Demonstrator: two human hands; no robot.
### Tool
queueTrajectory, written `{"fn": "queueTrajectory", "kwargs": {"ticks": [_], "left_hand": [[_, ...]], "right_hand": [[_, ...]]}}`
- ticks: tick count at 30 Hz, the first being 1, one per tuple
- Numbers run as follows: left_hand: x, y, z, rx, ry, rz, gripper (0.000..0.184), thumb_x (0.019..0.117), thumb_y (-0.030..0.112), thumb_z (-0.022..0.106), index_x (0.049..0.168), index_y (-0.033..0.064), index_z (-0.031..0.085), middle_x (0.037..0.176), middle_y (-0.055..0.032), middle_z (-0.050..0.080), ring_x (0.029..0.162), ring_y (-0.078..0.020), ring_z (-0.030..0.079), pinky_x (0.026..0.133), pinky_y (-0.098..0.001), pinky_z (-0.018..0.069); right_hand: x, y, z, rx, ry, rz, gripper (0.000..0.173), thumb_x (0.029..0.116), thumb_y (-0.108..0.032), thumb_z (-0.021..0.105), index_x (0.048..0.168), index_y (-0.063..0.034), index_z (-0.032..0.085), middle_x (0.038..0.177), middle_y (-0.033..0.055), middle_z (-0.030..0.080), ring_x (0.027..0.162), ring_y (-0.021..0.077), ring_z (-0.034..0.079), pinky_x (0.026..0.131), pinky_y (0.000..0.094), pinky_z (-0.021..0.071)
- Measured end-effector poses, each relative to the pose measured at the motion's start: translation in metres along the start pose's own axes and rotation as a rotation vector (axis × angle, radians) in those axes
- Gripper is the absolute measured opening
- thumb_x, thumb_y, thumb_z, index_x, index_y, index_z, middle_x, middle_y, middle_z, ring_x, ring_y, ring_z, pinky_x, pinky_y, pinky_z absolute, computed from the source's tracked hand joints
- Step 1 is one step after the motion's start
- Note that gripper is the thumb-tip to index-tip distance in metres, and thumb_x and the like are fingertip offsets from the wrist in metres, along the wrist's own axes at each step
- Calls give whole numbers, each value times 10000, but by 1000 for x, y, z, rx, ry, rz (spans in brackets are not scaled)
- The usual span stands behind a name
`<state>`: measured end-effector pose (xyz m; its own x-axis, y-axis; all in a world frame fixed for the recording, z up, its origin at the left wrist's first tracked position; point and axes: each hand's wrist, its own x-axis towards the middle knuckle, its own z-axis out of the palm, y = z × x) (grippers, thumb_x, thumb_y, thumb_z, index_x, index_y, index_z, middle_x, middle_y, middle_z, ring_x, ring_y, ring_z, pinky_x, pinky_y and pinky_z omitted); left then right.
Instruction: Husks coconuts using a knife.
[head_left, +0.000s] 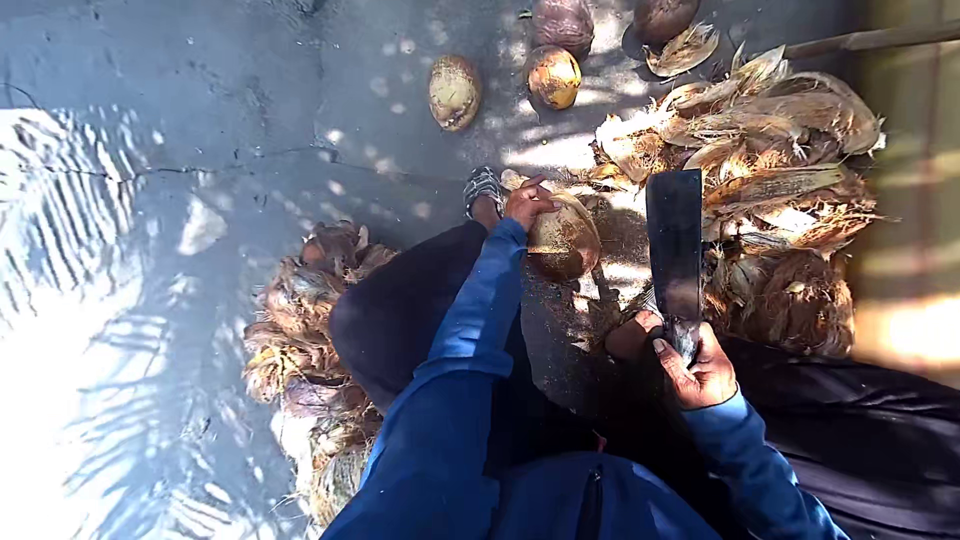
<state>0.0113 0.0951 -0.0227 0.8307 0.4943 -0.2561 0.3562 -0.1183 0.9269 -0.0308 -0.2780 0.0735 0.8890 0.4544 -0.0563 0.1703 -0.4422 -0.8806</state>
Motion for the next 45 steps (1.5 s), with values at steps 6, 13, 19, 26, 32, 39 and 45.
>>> {"fn": "queueTrajectory", "kwargs": {"ticks": [6, 13, 19, 26, 32, 39, 45], "left_hand": [[-15, -31, -37, -147, -51, 1, 373, 843, 71, 559, 1162, -52, 708, 1592, -244, 393, 1478, -287, 389, 1181, -409, 371], [-17, -29, -33, -21, 107, 5, 241, 948, 81, 607, 1103, -65, 719, 1392, -235, 608, 1370, -257, 529, 1160, -371, 400], [-25, -32, -45, -22, 84, -66, 364, 917, 117, 649, 1241, -46, 622, 1267, -218, 619, 1154, -232, 601, 1013, -401, 497], [-32, -55, -45, -290, 204, -207, 499, 870, 146, 672, 1328, -9, 550, 1200, -181, 636, 1033, -224, 633, 905, -425, 551], [-5, -15, 7, -330, 112, -368, 390, 973, 177, 655, 1323, 21, 586, 1212, -176, 650, 1070, -239, 630, 926, -444, 536], [18, 7, 42, -182, 133, -384, 314, 955, 246, 718, 1192, 40, 695, 1114, -158, 708, 1021, -243, 666, 912, -461, 544], [24, 8, 31, 42, 321, -394, 255, 979, 217, 677, 1165, 51, 731, 1203, -154, 699, 1158, -267, 632, 1019, -496, 480]], "right_hand": [[5, 17, 24, -241, -363, 256, 544, 947, -249, 634, 1327, 125, 521, 1022, 288, 712, 954, 427, 718, 873, 599, 546], [30, 37, 76, 58, -413, 673, 471, 982, -127, 624, 1389, 56, 473, 1151, 252, 626, 861, 279, 693, 776, 451, 596], [81, 41, 127, 167, -445, 609, 517, 999, -84, 614, 1450, 98, 437, 1347, 301, 589, 1238, 322, 608, 1088, 440, 468], [109, 54, 190, 667, -194, 666, 547, 921, 102, 602, 1433, 47, 416, 1142, 220, 591, 892, 251, 653, 764, 411, 600], [114, 49, 129, 426, -122, 611, 478, 951, 12, 613, 1399, 73, 460, 1040, 201, 634, 752, 217, 656, 703, 398, 594], [122, 57, 78, 93, -288, 605, 563, 981, -93, 644, 1480, 38, 417, 1246, 285, 650, 1052, 378, 690, 934, 551, 555], [71, 8, 22, -225, -353, 510, 519, 1023, -234, 568, 1438, 53, 449, 1123, 267, 689, 1029, 369, 702, 952, 529, 534]]}}
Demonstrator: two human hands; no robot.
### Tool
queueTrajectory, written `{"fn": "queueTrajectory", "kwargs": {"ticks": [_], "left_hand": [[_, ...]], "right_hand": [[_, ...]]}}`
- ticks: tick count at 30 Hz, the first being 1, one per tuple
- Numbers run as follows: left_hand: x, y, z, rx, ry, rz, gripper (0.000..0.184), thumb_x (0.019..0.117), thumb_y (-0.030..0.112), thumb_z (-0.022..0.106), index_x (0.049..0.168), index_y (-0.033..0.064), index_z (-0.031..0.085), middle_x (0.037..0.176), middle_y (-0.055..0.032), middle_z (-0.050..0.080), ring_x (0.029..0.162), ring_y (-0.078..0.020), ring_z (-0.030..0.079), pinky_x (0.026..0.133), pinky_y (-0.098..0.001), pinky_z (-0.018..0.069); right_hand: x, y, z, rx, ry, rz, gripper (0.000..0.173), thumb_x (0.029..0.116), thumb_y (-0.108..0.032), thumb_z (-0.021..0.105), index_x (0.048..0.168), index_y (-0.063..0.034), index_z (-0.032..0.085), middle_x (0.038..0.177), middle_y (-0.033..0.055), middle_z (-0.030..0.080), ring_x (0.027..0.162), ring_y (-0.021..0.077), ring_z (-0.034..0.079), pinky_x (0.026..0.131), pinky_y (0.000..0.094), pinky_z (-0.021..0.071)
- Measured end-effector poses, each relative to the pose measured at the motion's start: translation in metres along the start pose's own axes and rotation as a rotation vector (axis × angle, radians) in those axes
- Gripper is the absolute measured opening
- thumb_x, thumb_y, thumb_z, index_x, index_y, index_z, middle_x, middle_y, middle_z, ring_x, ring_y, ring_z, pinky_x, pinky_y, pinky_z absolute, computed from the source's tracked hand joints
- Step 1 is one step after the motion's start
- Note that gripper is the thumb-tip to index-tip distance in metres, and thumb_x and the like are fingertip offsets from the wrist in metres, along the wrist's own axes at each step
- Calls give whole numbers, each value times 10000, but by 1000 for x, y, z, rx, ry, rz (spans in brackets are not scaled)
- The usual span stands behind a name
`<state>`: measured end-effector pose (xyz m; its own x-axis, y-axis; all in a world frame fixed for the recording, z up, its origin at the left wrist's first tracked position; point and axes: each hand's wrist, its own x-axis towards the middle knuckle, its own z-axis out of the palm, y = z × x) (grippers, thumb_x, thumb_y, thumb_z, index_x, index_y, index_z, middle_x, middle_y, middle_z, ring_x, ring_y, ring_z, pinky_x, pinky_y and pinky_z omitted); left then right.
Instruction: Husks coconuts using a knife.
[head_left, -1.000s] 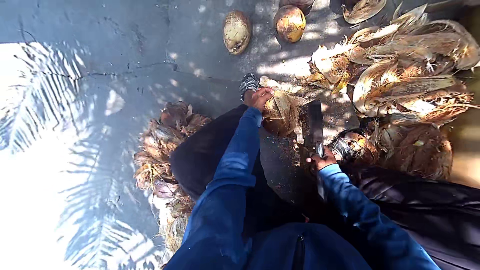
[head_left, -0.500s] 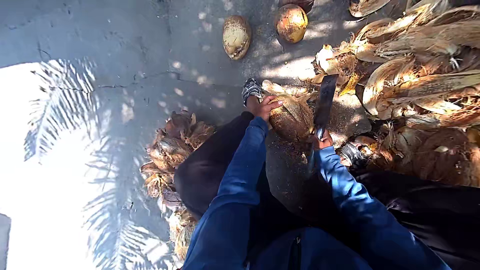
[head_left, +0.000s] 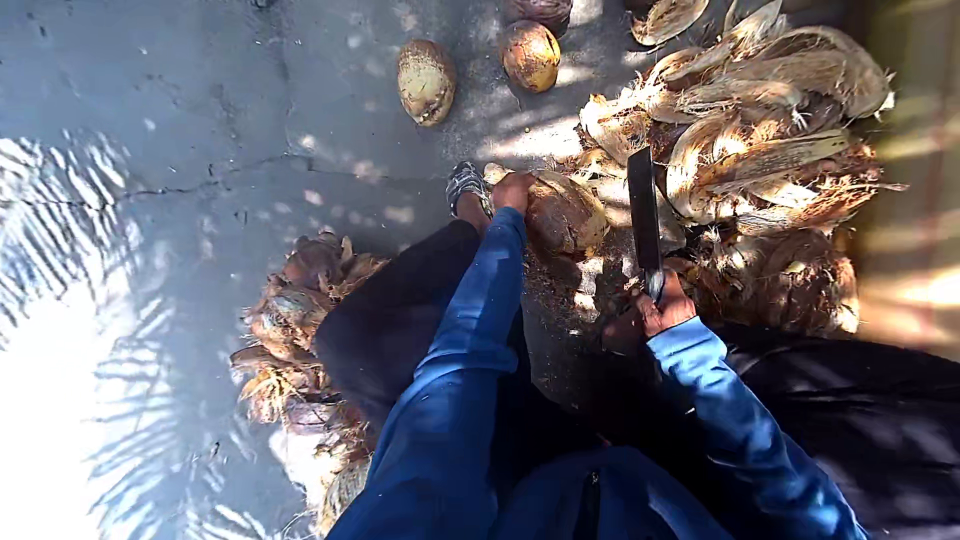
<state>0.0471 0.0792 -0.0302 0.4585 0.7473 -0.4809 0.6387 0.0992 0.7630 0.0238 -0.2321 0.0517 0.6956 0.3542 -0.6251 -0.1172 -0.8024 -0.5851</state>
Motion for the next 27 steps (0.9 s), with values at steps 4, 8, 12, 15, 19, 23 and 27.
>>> {"fn": "queueTrajectory", "kwargs": {"ticks": [4, 8, 12, 15, 19, 23, 27], "left_hand": [[-4, -1, 5, 195, 117, -26, 340, 1035, 261, 568, 1283, 56, 678, 1285, -200, 665, 1225, -335, 609, 1054, -544, 452], [-5, 0, 16, 258, 67, 12, 440, 976, 340, 668, 1364, 134, 641, 1325, -180, 652, 1280, -345, 589, 1075, -565, 455], [-3, 17, 16, 357, 65, -133, 419, 988, 373, 630, 1312, 108, 667, 1338, -171, 653, 1289, -338, 585, 1067, -570, 455], [-2, 27, 23, 300, 91, -220, 449, 965, 373, 656, 1312, 88, 647, 1416, -219, 568, 1326, -376, 535, 1063, -597, 445], [3, 31, 28, 284, 102, -274, 471, 972, 397, 646, 1361, 132, 613, 1518, -218, 468, 1372, -388, 490, 1073, -594, 444], [0, 36, 27, 290, 94, -286, 490, 984, 406, 622, 1394, 139, 594, 1531, -217, 458, 1388, -386, 482, 1079, -585, 447], [3, 36, 27, 294, 88, -297, 503, 993, 427, 611, 1406, 141, 585, 1549, -223, 434, 1401, -387, 467, 1091, -584, 438]], "right_hand": [[-21, 18, 5, -235, -63, 8, 621, 1015, -286, 548, 1506, 57, 386, 1195, 315, 677, 1125, 472, 672, 993, 616, 497], [-23, 15, 23, -377, -258, 132, 648, 1044, -347, 517, 1553, -2, 315, 1299, 281, 643, 1196, 425, 653, 1033, 576, 495], [-33, 16, 33, -393, -182, 108, 649, 1050, -364, 517, 1544, 10, 327, 1287, 267, 654, 1149, 414, 682, 994, 565, 525], [-28, 17, 36, -433, -156, 135, 645, 1043, -371, 519, 1537, 4, 342, 1299, 258, 651, 1161, 400, 678, 994, 551, 527], [-24, 17, 34, -443, -144, 148, 622, 1041, -347, 515, 1530, 3, 354, 1330, 266, 626, 1178, 406, 666, 1007, 561, 517], [-52, 18, 34, -246, 388, -449, 516, 968, -304, 547, 1200, 155, 584, 843, 232, 718, 708, 349, 733, 641, 489, 598], [-43, 5, 39, -112, 789, -807, 457, 1020, -364, 510, 1020, 85, 598, 730, 170, 675, 600, 191, 682, 582, 304, 573]]}}
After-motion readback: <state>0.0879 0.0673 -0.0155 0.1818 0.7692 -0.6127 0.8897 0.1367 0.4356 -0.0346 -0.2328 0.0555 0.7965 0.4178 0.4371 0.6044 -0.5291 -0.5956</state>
